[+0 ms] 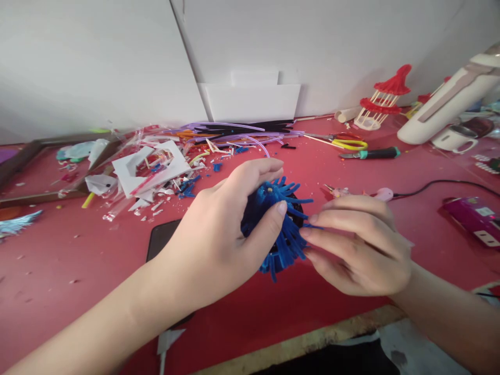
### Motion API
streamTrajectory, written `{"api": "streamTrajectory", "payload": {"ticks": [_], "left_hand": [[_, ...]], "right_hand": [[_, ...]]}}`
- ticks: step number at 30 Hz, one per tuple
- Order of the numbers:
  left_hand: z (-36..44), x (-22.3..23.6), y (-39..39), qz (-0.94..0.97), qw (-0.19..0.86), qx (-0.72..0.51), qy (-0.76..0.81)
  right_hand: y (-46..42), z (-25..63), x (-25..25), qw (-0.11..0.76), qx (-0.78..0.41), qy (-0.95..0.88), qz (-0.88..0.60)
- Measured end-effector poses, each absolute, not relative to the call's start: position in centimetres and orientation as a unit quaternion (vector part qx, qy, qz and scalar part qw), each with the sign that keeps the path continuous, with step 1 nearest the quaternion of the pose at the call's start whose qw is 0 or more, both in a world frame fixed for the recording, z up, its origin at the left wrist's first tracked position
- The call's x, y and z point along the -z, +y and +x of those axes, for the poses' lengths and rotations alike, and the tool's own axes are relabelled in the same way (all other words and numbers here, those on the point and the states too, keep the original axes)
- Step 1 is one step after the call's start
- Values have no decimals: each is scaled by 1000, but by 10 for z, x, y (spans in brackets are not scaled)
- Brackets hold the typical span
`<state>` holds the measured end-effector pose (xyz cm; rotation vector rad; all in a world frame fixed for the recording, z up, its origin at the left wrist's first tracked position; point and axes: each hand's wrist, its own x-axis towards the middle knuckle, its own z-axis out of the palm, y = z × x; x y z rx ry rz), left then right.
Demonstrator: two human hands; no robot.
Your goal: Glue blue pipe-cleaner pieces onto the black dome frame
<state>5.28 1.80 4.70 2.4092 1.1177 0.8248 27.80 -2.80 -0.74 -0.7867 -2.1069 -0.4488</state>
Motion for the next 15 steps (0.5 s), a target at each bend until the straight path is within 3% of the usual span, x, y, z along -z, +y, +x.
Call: {"api": "streamTrajectory", "payload": {"ticks": [15], "left_hand": [[52,-45,17,858,180,-283,389]], "right_hand": [[-33,274,7,406,190,-833,-325]]}}
